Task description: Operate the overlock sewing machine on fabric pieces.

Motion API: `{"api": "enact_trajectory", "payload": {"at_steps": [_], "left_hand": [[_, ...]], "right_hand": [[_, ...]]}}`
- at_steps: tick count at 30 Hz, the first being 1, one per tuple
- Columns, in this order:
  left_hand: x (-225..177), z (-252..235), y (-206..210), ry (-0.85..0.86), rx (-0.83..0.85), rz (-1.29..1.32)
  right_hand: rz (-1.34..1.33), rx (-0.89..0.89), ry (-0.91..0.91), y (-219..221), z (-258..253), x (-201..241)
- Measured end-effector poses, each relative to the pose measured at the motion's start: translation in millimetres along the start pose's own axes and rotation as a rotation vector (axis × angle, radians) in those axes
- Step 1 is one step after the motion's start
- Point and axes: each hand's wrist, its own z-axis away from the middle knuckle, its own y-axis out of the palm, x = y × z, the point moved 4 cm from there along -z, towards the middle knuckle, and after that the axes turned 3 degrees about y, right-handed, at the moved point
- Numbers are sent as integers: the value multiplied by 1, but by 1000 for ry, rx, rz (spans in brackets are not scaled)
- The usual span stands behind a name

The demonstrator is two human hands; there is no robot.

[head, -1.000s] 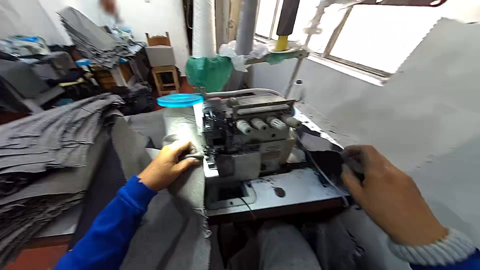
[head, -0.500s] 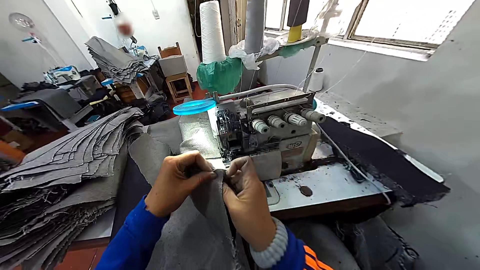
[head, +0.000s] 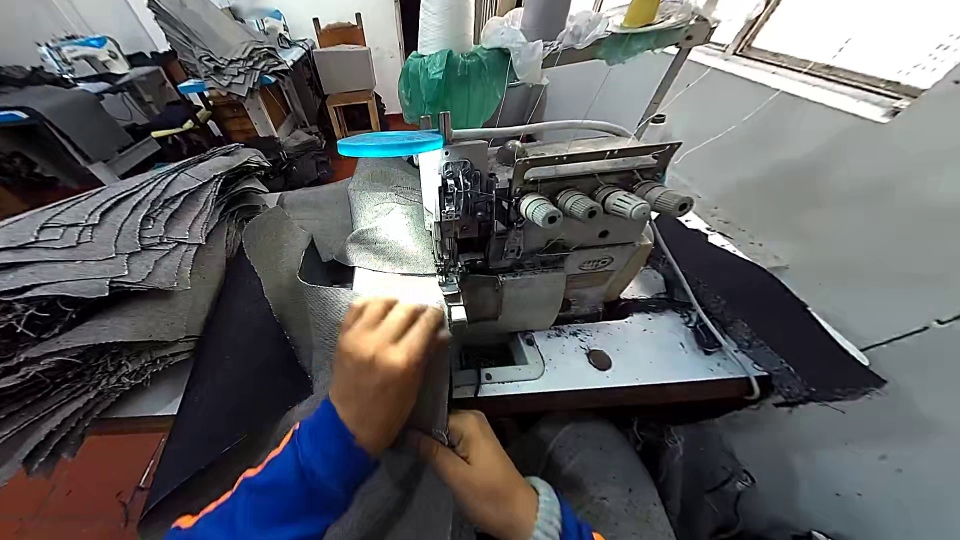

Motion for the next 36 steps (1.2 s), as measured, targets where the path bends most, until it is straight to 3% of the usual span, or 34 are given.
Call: {"api": "enact_trajectory", "payload": {"at_steps": [3,9,13,16,21,29,32,36], "left_hand": [[-22,3,3,-1,100,-77],[-3,-15,1,-28,185,131],[-21,-6,-27,94,244,294],[-38,15,-33,164,301,241],[-33,44,-18,237,267,45],[-1,3,-18,337,214,148],[9,-7,-13,336,214,170],[22,-6,-2,337,192,145]], "right_hand": [[-2,-63,-43,-8,-2,3],[-175,-62,6,-25,-18,19],[-62,-49,-38,-44,-23,23],[32,-27,-54,-46,-26,27],[79,-125,-66,-39,-27,27],[100,-367,-54,-28,-41,26],[175,-379,-43,-30,-49,25],[298,-317,-166,-22,-40,17]]}}
